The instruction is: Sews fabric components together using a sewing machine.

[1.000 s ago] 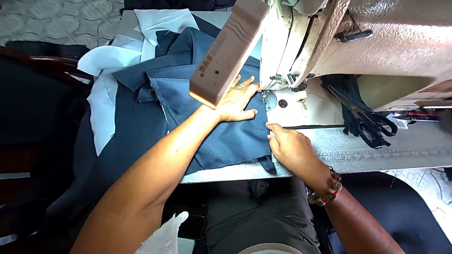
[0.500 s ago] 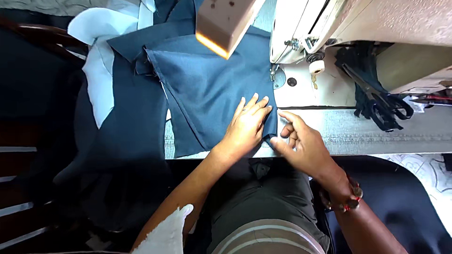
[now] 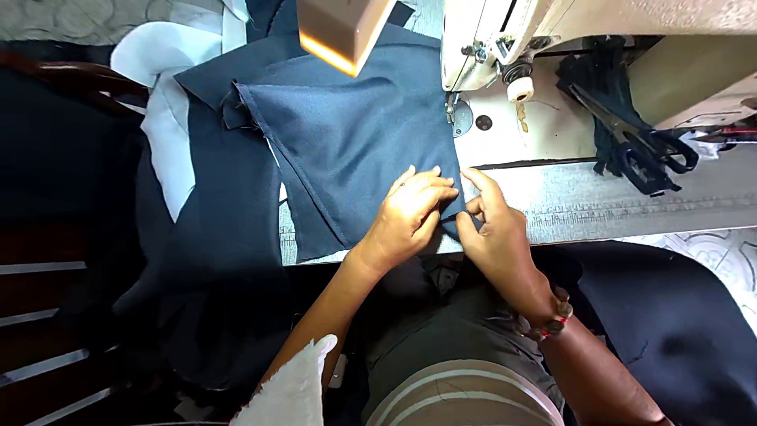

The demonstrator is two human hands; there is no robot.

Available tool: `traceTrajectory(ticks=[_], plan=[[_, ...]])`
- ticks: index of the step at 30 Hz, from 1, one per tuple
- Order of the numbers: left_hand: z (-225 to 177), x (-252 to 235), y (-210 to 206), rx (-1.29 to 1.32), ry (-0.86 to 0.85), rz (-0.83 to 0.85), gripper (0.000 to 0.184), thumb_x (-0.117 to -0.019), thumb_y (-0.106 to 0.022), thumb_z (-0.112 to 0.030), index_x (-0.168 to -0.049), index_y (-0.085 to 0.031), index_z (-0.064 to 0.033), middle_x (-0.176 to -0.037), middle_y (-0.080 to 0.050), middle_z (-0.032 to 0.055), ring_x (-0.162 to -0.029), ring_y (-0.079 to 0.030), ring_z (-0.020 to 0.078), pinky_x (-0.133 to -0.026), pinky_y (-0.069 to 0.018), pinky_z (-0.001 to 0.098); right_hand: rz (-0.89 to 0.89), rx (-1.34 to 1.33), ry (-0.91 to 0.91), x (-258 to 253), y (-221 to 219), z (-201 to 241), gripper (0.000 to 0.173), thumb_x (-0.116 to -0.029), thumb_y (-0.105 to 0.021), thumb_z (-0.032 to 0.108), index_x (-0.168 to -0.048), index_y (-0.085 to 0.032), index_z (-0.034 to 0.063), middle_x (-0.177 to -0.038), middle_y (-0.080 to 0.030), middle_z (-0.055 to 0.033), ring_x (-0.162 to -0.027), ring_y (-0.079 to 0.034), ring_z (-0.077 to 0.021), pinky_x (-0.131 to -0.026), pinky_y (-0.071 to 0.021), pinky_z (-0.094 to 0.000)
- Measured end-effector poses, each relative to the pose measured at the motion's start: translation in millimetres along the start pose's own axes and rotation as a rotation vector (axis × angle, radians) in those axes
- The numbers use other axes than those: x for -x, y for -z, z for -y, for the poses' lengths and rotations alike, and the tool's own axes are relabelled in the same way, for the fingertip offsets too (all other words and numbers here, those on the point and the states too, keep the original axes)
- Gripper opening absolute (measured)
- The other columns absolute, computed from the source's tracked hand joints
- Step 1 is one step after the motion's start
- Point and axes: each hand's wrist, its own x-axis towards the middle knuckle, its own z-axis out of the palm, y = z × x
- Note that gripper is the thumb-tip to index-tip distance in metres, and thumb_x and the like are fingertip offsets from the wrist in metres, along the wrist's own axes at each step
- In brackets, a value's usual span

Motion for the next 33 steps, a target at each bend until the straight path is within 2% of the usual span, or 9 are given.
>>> traceTrajectory(ticks=[3, 6, 9, 12, 15, 21, 28, 31, 33], plan=[[-0.1, 9.6, 5.8, 0.020, -0.052, 0.099, 0.042, -0.0911, -0.043, -0.008, -0.120, -0.071, 0.0024, -0.130, -0.068, 0.0187, -0.132, -0.058, 0.0345, -0.117, -0.0326, 0.0586, 0.065, -0.547, -0.304, 3.3, 5.8, -1.1, 0.052, -0.0926, -0.059, -0.004, -0.143, -0.049, 0.0049, -0.068, -0.062, 0.0008, -0.050, -0.057, -0.0025, -0.046, -0.0504, -0.0180], [1.4, 10.6, 5.7, -0.032, -0.105, 0.160, 0.050, -0.0796, -0.057, -0.017, -0.125, -0.068, 0.0019, -0.134, -0.064, 0.0208, -0.136, -0.054, 0.0392, -0.116, -0.0319, 0.0648, 0.094, -0.953, -0.572, 4.3, 9.1, 7.5, 0.041, -0.0981, -0.055, -0.007, -0.136, -0.049, 0.0068, -0.072, -0.067, -0.0036, -0.055, -0.066, -0.0088, -0.049, -0.0571, -0.0230], [-2.2, 9.7, -1.2, -0.114, -0.111, 0.054, 0.035, -0.0861, -0.070, -0.012, -0.118, -0.070, 0.0013, -0.127, -0.068, 0.0199, -0.129, -0.060, 0.0384, -0.112, -0.0411, 0.0608, 0.090, -1.041, -0.590, 4.2, 8.2, 15.3, 0.040, -0.0978, -0.054, -0.009, -0.134, -0.047, 0.0065, -0.073, -0.067, -0.0068, -0.057, -0.069, -0.0128, -0.052, -0.0603, -0.0263], [-6.1, 8.5, -10.1, -0.082, -0.092, -0.222, 0.011, -0.0917, -0.066, 0.001, -0.100, -0.074, 0.0042, -0.106, -0.076, 0.0187, -0.109, -0.073, 0.0292, -0.105, -0.0532, 0.0467, 0.114, -0.922, -0.385, 6.4, 7.2, 13.9, 0.040, -0.0956, -0.063, -0.001, -0.133, -0.049, 0.0059, -0.073, -0.068, -0.0012, -0.058, -0.068, -0.0084, -0.054, -0.0603, -0.0231], [-10.8, 6.2, -9.8, 0.071, -0.033, -0.363, 0.011, -0.0899, -0.064, 0.007, -0.098, -0.070, 0.0105, -0.102, -0.075, 0.0214, -0.106, -0.073, 0.0244, -0.102, -0.0547, 0.0372, -0.130, -0.530, 0.056, 4.9, 2.3, -4.2, 0.024, -0.1002, -0.063, 0.014, -0.116, -0.064, -0.0037, -0.086, -0.067, 0.0014, -0.071, -0.063, 0.0026, -0.065, -0.0542, -0.0130], [-12.1, 3.1, -12.0, 0.174, 0.019, -0.485, 0.010, -0.0900, -0.068, 0.006, -0.099, -0.071, 0.0088, -0.103, -0.075, 0.0152, -0.106, -0.073, 0.0152, -0.097, -0.0573, 0.0295, -0.291, -0.265, 0.435, -18.3, -1.7, -19.5, 0.014, -0.0921, -0.070, 0.005, -0.103, -0.076, -0.0026, -0.099, -0.072, -0.0139, -0.099, -0.067, -0.0166, -0.091, -0.0528, -0.0242], [-10.7, 11.6, -14.7, -0.190, -0.105, -0.331, 0.012, -0.0900, -0.065, 0.004, -0.093, -0.076, 0.0022, -0.097, -0.078, 0.0159, -0.105, -0.075, 0.0265, -0.106, -0.0513, 0.0484, -0.167, -0.054, 0.588, -10.1, 5.3, -39.5, 0.018, -0.0922, -0.063, 0.004, -0.100, -0.079, 0.0066, -0.111, -0.074, -0.0133, -0.106, -0.066, -0.0257, -0.096, -0.0494, -0.0360], [-10.0, 17.3, -8.2, -0.311, -0.107, -0.092, 0.014, -0.0903, -0.065, -0.004, -0.090, -0.078, -0.0080, -0.103, -0.078, 0.0082, -0.118, -0.069, 0.0312, -0.113, -0.0370, 0.0647, -0.041, 0.112, 0.597, -0.4, 7.1, -56.2, 0.022, -0.0925, -0.060, 0.006, -0.097, -0.080, 0.0110, -0.114, -0.077, -0.0078, -0.108, -0.066, -0.0289, -0.093, -0.0479, -0.0405], [-12.0, 15.1, 6.5, -0.243, 0.009, 0.080, 0.026, -0.0928, -0.062, -0.030, -0.102, -0.080, -0.0133, -0.121, -0.075, 0.0067, -0.135, -0.055, 0.0389, -0.114, -0.0218, 0.0756, 0.012, 0.189, 0.604, 1.6, 7.0, -60.1, 0.022, -0.0927, -0.058, 0.007, -0.096, -0.080, 0.0117, -0.111, -0.078, -0.0057, -0.105, -0.069, -0.0296, -0.089, -0.0503, -0.0420]])
